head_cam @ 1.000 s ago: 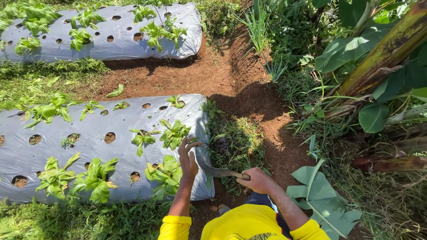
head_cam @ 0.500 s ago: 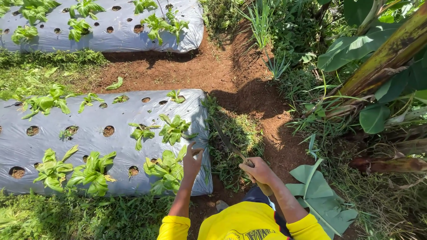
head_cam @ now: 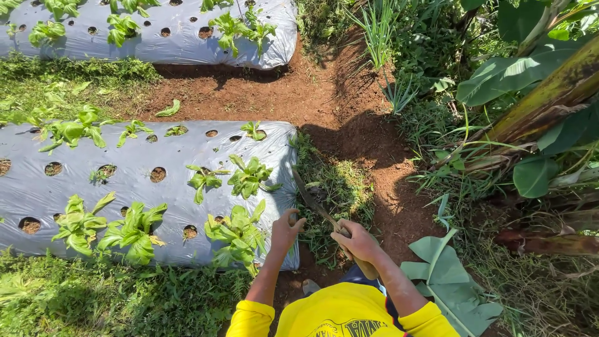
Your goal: The person uses a sickle to cut weeds growing between rows of plants covered with plastic mulch. They then gather the cut weeds by hand and move them aside, continuing the weeding process along the row.
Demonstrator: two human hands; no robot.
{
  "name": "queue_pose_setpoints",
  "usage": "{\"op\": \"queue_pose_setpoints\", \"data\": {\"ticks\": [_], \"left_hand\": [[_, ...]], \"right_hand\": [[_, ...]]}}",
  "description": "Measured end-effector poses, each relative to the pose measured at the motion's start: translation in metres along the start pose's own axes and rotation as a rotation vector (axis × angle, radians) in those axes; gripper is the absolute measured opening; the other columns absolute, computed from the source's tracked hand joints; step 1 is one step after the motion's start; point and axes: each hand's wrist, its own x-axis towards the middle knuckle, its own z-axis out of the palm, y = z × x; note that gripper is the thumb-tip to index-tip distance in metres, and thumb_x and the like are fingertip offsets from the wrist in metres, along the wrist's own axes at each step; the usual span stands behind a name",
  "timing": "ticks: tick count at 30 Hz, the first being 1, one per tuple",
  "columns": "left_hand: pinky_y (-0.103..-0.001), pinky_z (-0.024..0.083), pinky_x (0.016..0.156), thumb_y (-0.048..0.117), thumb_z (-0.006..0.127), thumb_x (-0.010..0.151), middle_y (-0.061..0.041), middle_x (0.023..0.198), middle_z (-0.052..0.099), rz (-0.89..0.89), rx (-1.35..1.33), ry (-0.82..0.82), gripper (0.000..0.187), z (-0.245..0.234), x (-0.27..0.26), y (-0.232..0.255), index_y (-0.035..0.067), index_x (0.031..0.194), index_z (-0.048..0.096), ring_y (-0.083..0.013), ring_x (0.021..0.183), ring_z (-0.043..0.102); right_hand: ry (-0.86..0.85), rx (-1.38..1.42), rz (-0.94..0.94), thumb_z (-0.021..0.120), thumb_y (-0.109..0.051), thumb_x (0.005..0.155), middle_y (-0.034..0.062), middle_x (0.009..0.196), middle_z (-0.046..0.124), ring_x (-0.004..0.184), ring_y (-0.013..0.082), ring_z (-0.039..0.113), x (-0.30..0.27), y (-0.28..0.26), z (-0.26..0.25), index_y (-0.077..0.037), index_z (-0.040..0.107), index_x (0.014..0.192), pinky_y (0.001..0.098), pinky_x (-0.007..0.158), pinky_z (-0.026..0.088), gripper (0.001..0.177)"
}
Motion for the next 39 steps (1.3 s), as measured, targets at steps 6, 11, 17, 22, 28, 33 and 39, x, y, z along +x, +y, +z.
{"op": "queue_pose_setpoints", "data": {"ticks": [6, 11, 17, 22, 28, 33, 39], "left_hand": [[-0.06, 0.064, 0.098, 0.011, 0.067, 0.106, -0.017, 0.114, 0.077, 0.117, -0.019, 0.05, 0.037, -0.015, -0.013, 0.029, 0.012, 0.142, 0.057, -0.035, 0.105, 0.078], [-0.056, 0.066, 0.091, 0.013, 0.071, 0.104, -0.015, 0.111, 0.074, 0.212, -0.008, 0.105, 0.035, -0.02, -0.017, 0.04, 0.008, 0.138, 0.062, -0.0296, 0.096, 0.078], [-0.054, 0.069, 0.094, 0.009, 0.067, 0.106, -0.01, 0.14, 0.062, 0.335, -0.018, 0.196, 0.037, -0.027, -0.026, 0.072, 0.013, 0.142, 0.058, -0.0308, 0.099, 0.078], [-0.054, 0.072, 0.086, -0.003, 0.047, 0.108, -0.021, 0.169, 0.024, 0.54, 0.023, 0.278, 0.054, -0.044, -0.043, 0.119, 0.011, 0.16, 0.039, -0.0318, 0.101, 0.077], [-0.045, 0.071, 0.078, 0.0, 0.056, 0.099, -0.025, 0.175, 0.009, 0.54, 0.291, 0.479, 0.079, -0.052, -0.04, 0.139, 0.014, 0.169, 0.023, -0.0289, 0.107, 0.076], [-0.047, 0.069, 0.077, 0.007, 0.059, 0.096, -0.028, 0.175, 0.01, 0.475, 0.428, 0.503, 0.084, -0.052, -0.039, 0.13, 0.016, 0.171, 0.02, -0.0307, 0.1, 0.078], [-0.028, 0.034, 0.041, 0.011, 0.058, 0.102, -0.017, 0.18, 0.0, 0.403, 0.433, 0.439, 0.081, -0.038, -0.029, 0.107, 0.009, 0.171, 0.016, -0.0157, 0.044, 0.04]], "right_hand": [[0.138, 0.382, -0.075, 0.042, -0.02, 0.117, 0.0185, 0.092, 0.07, 0.057, 0.0219, 0.07, 0.015, -0.002, 0.007, 0.004, 0.057, 0.134, 0.0432, 0.055, 0.065, 0.033], [0.146, 0.456, -0.084, 0.033, -0.021, 0.119, 0.0133, 0.095, 0.06, 0.066, 0.019, 0.069, 0.019, 0.006, 0.002, 0.003, 0.056, 0.133, 0.0405, 0.059, 0.063, 0.036], [0.14, 0.377, -0.075, 0.032, -0.02, 0.119, 0.0126, 0.093, 0.06, 0.063, 0.0172, 0.066, 0.015, 0.004, 0.011, 0.004, 0.057, 0.132, 0.039, 0.056, 0.061, 0.037], [0.076, 0.395, -0.078, 0.03, -0.018, 0.118, 0.0114, 0.091, 0.06, 0.061, 0.0153, 0.066, 0.012, 0.002, 0.024, 0.004, 0.056, 0.131, 0.037, 0.055, 0.061, 0.037], [0.01, 0.379, -0.077, 0.03, -0.017, 0.118, 0.0118, 0.088, 0.06, 0.059, 0.0153, 0.065, 0.012, 0.011, 0.043, 0.004, 0.058, 0.128, 0.0361, 0.052, 0.061, 0.036], [-0.029, 0.396, -0.036, 0.031, -0.019, 0.118, 0.0082, 0.085, 0.057, 0.055, 0.0134, 0.062, 0.011, 0.006, 0.053, 0.002, 0.057, 0.131, 0.0324, 0.048, 0.06, 0.036], [0.059, 0.072, 0.171, 0.066, -0.033, 0.107, 0.0042, 0.058, 0.048, 0.047, 0.0153, 0.044, -0.014, -0.054, 0.07, -0.013, 0.058, 0.102, 0.0335, 0.053, 0.048, 0.023]]}}
